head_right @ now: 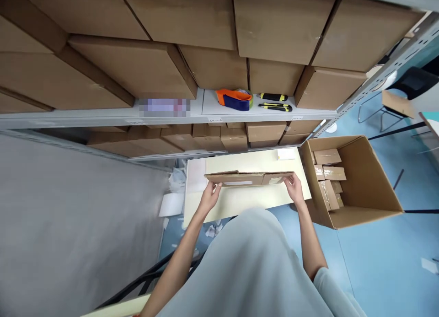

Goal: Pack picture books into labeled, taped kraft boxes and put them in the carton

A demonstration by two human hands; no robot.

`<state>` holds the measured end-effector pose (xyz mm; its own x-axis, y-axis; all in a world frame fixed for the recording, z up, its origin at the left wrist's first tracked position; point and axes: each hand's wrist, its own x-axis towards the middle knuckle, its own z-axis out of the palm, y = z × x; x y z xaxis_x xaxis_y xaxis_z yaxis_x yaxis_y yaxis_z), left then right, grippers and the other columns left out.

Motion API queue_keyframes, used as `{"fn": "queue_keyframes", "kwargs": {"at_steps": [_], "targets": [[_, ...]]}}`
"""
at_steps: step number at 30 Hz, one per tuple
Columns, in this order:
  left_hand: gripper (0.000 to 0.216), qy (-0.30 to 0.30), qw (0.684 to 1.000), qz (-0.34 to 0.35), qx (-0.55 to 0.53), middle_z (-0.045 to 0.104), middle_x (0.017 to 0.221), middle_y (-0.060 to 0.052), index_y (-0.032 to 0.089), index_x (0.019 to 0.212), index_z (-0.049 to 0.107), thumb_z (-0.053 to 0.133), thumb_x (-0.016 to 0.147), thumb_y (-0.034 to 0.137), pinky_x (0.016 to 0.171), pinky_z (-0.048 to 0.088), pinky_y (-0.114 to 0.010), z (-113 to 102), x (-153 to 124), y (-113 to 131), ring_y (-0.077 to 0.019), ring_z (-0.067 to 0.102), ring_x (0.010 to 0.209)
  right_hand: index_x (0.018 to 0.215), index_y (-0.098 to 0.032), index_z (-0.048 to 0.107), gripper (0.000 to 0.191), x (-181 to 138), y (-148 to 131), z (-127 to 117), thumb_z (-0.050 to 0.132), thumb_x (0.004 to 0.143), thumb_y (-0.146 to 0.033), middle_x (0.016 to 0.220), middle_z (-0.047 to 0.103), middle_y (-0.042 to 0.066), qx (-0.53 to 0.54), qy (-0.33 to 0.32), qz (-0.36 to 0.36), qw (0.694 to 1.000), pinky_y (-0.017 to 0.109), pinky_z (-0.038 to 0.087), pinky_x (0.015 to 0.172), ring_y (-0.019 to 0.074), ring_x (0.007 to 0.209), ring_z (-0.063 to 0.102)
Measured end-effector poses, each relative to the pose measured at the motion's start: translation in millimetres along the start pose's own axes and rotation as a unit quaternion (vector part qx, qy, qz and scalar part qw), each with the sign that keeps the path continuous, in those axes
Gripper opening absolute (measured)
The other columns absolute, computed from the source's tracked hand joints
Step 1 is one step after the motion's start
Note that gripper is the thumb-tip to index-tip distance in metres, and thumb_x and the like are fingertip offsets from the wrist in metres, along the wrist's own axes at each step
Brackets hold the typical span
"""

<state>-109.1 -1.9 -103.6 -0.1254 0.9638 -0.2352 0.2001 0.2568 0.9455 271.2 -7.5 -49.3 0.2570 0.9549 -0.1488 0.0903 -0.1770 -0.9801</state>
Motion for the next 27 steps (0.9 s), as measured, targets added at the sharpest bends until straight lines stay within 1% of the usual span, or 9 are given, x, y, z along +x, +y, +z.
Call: {"fn": "queue_keyframes", "kwargs": {"at_steps": [3,7,10,13,16,19,22,25,27], "targets": [[0.048,-0.035,0.999,-0.024,-0.028,0.071,0.14,-0.017,0.022,0.127,0.066,0.068,0.091,0.053,0.124,0.043,-0.05,2,-1,-7,-0.0329,0.062,0.141,0.115,-0.022,0.072,0.043,-16,3,4,0.082,0.086,-0.052,0.13,0.076,0.013,-0.023,0.029,-0.012,0.999,0.049,0.049,0.121,0.0272,0.127,0.07],[0.049,-0.071,0.995,-0.04,-0.049,0.068,0.147,-0.016,0.023,0.131,0.064,0.071,0.09,0.049,0.129,0.037,-0.05,3,-5,-12,-0.0326,0.059,0.146,0.132,-0.024,0.067,0.058,-34,3,8,0.083,0.086,-0.055,0.151,0.066,0.014,-0.039,0.049,-0.007,0.998,0.051,0.038,0.131,0.0279,0.146,0.058],[0.052,-0.112,0.989,-0.058,-0.082,0.068,0.147,-0.014,0.023,0.13,0.065,0.078,0.085,0.044,0.13,0.036,-0.047,8,-6,-14,-0.0314,0.057,0.149,0.136,-0.025,0.067,0.068,-42,1,18,0.087,0.081,-0.059,0.155,0.063,0.013,-0.04,0.023,0.026,0.999,0.051,0.035,0.133,0.0299,0.15,0.055],[0.05,-0.138,0.979,-0.089,-0.12,0.071,0.144,-0.012,0.023,0.124,0.069,0.081,0.079,0.041,0.13,0.037,-0.044,18,-7,-12,-0.0303,0.059,0.147,0.138,-0.027,0.067,0.072,-43,-1,28,0.089,0.079,-0.061,0.156,0.064,0.012,-0.01,-0.028,0.052,0.998,0.051,0.04,0.13,0.0306,0.15,0.056],[0.044,-0.121,0.98,-0.087,-0.132,0.072,0.141,-0.01,0.023,0.121,0.072,0.076,0.081,0.039,0.13,0.038,-0.044,20,-7,-4,-0.0294,0.061,0.145,0.135,-0.028,0.069,0.07,-39,-3,28,0.092,0.077,-0.059,0.154,0.066,0.01,0.013,-0.041,0.066,0.997,0.051,0.044,0.128,0.031,0.148,0.058],[0.04,-0.066,0.992,-0.032,-0.102,0.072,0.142,-0.011,0.021,0.122,0.074,0.06,0.092,0.042,0.127,0.042,-0.045,11,-7,13,-0.0296,0.06,0.143,0.135,-0.029,0.071,0.069,-36,-8,14,0.093,0.076,-0.055,0.153,0.067,0.009,0.023,-0.023,0.088,0.996,0.052,0.047,0.126,0.0319,0.147,0.058],[0.041,-0.011,0.999,0.011,-0.031,0.075,0.133,-0.011,0.021,0.119,0.076,0.053,0.1,0.049,0.113,0.054,-0.043,6,-6,38,-0.0284,0.069,0.127,0.133,-0.028,0.072,0.063,-35,-14,-1,0.09,0.08,-0.057,0.145,0.072,0.009,0.015,-0.04,0.117,0.992,0.05,0.055,0.116,0.0319,0.137,0.066],[0.031,0.004,0.996,0.027,0.084,0.079,0.113,-0.009,0.023,0.108,0.076,0.07,0.092,0.048,0.09,0.06,-0.037,15,-1,63,-0.025,0.074,0.097,0.123,-0.026,0.074,0.05,-36,-21,-6,0.084,0.084,-0.057,0.126,0.08,0.009,-0.069,-0.077,0.127,0.987,0.044,0.064,0.094,0.03,0.109,0.077],[0.02,0.018,0.987,0.026,0.155,0.079,0.102,-0.006,0.024,0.1,0.074,0.073,0.089,0.04,0.08,0.059,-0.035,25,2,77,-0.0229,0.073,0.082,0.107,-0.025,0.074,0.034,-35,-25,-5,0.077,0.088,-0.053,0.105,0.083,0.008,-0.16,-0.09,0.114,0.976,0.039,0.062,0.078,0.028,0.087,0.078]]}}
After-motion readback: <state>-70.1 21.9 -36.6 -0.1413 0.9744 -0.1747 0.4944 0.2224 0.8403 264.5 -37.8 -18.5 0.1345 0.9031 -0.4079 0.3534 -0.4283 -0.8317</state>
